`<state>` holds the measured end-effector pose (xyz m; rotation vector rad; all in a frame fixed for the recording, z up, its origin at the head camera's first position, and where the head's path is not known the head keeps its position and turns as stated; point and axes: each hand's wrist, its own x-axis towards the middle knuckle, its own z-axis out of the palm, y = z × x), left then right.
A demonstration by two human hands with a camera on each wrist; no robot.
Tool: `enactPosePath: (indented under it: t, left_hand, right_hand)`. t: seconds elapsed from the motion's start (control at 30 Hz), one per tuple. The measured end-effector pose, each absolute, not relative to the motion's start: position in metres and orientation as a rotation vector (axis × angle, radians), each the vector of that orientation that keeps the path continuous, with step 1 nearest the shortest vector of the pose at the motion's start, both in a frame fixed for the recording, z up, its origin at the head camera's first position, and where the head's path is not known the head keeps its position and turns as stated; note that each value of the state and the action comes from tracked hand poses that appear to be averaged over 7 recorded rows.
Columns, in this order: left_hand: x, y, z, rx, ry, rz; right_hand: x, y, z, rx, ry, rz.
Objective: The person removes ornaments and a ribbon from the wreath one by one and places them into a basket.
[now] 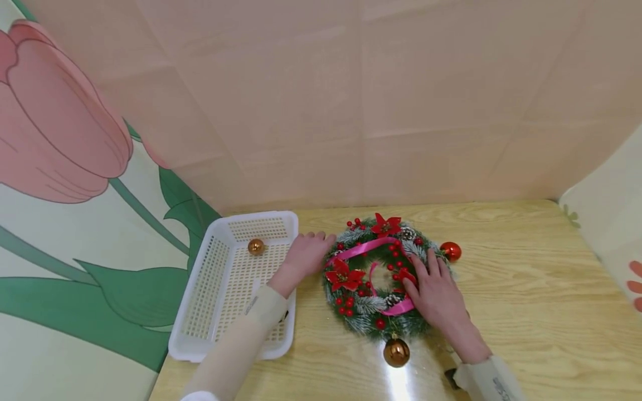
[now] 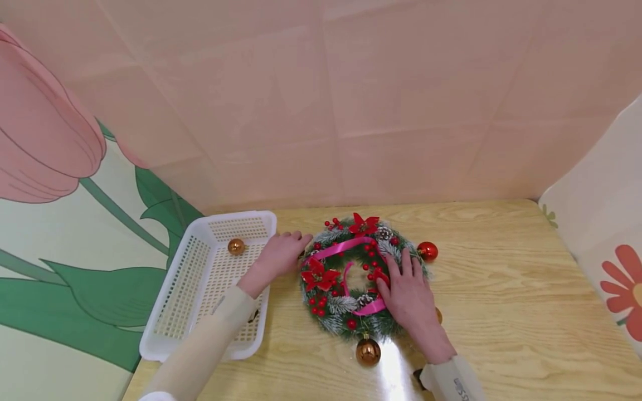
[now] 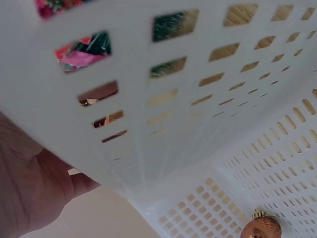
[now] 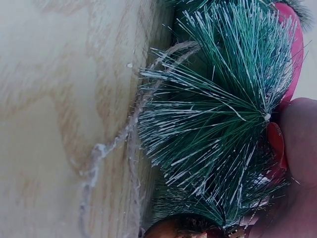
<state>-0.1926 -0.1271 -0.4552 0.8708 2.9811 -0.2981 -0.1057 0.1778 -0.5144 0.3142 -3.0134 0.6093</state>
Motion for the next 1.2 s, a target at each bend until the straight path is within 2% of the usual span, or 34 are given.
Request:
enactPosePath:
  t: [0.47, 0.77, 1.2]
  left_hand:
    - [-0.177, -0.126, -0.444, 0.948, 3.046, -0.388]
    - [-0.157, -0.129, -0.414, 1.091, 3.181, -0.391]
    - [-0.132, -0.156, -0.373, 1.048, 3.303, -0.221]
  right_hand:
    - [-0.104, 0.178, -0.519, 0.317, -3.018, 0.6]
    - [-0.104, 0.178, -0.518, 0.319, -3.003, 0.586]
    - [-0.106, 0.176, -0.516, 0.313, -3.001, 0.597]
